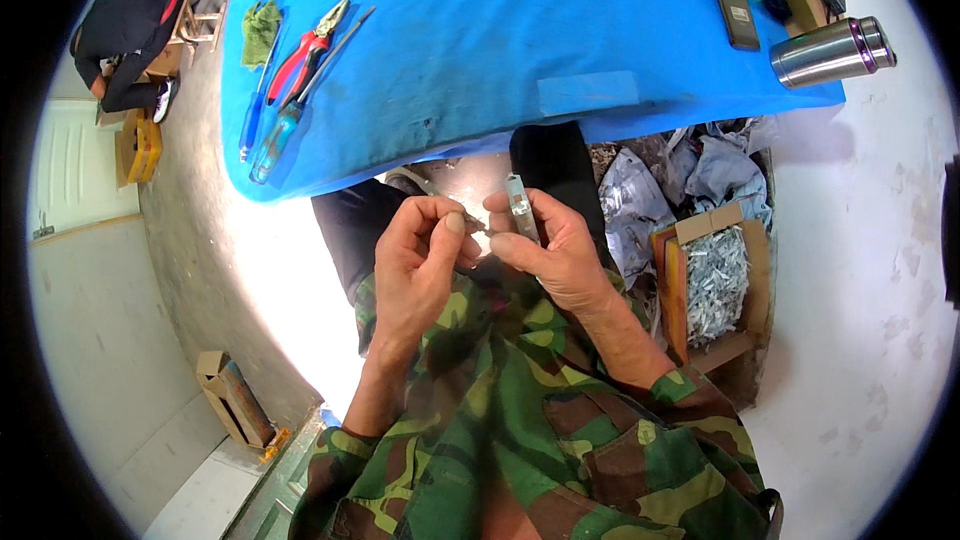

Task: The person assembles metal fishing lures by hand, fitting plastic components into metal bodies, wiping them with a cloth, and using pliers to secure parts.

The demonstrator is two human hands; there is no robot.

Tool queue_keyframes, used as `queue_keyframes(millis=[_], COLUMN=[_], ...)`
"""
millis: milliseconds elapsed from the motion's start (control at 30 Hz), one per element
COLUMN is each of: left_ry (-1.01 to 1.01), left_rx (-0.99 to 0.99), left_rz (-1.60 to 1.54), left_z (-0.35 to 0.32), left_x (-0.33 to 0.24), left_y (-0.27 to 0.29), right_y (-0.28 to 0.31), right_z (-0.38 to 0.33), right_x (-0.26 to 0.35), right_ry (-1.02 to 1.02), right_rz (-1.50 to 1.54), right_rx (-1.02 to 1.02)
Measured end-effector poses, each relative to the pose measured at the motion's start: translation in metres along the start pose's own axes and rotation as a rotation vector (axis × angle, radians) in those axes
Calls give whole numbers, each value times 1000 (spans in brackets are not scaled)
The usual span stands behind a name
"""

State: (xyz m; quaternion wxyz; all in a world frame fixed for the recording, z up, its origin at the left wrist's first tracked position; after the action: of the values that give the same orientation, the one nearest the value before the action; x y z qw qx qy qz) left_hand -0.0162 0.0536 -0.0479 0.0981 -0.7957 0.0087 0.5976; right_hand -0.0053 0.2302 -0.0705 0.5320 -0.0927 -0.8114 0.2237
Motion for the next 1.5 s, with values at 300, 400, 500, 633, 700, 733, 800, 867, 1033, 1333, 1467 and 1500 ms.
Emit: queue_keyframes(millis=[300, 400, 500, 633, 700, 733, 800, 867, 1033, 1333, 1467, 1500], left_ry=[12, 1, 12, 65, 61, 58, 50, 40, 39, 76, 88, 88], left_rx=[25, 1, -12, -22, -22, -21, 5, 15, -3, -67, -76, -79], left_rz=[150, 135, 111, 152, 185, 198, 184, 181, 232, 193, 246, 241], left_z=[9, 11, 12, 16, 15, 15, 19, 20, 20, 12, 3, 2], left_x=[7, 17, 28, 35, 37, 39, 43, 44, 34, 52, 63, 64], left_y=[-7, 8, 12, 17, 19, 20, 21, 18, 10, 34, 46, 49], right_y=[74, 153, 263, 365, 387, 391, 384, 367, 318, 187, 134, 122], right_z=[-20, -42, -102, -223, -256, -267, -259, -233, -140, -39, -22, -21], right_x=[-3, -18, -57, -103, -135, -146, -169, -177, -158, -48, -30, -26], right_ry=[161, 156, 276, 398, 369, 357, 343, 244, 134, 275, 300, 264], right_rz=[-21, 100, 224, 69, 101, 115, 244, 328, 154, -479, -337, -268], right_rx=[-351, -771, -1190, -1707, -1800, -1847, -1779, -1675, -1400, -863, -722, -673])
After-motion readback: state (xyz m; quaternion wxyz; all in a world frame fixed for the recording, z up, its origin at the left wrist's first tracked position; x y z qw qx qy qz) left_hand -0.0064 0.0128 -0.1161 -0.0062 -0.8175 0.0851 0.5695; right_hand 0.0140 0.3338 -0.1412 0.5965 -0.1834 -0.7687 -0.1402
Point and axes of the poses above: each hand's wrist, its own z-axis towards the middle knuckle, its own y-axis out of the back of the hand, x = y × z, the point moved 3 cm from there along z, towards the middle knuckle, and after that the axes turned 4 degrees about x, right-handed, at the moved point
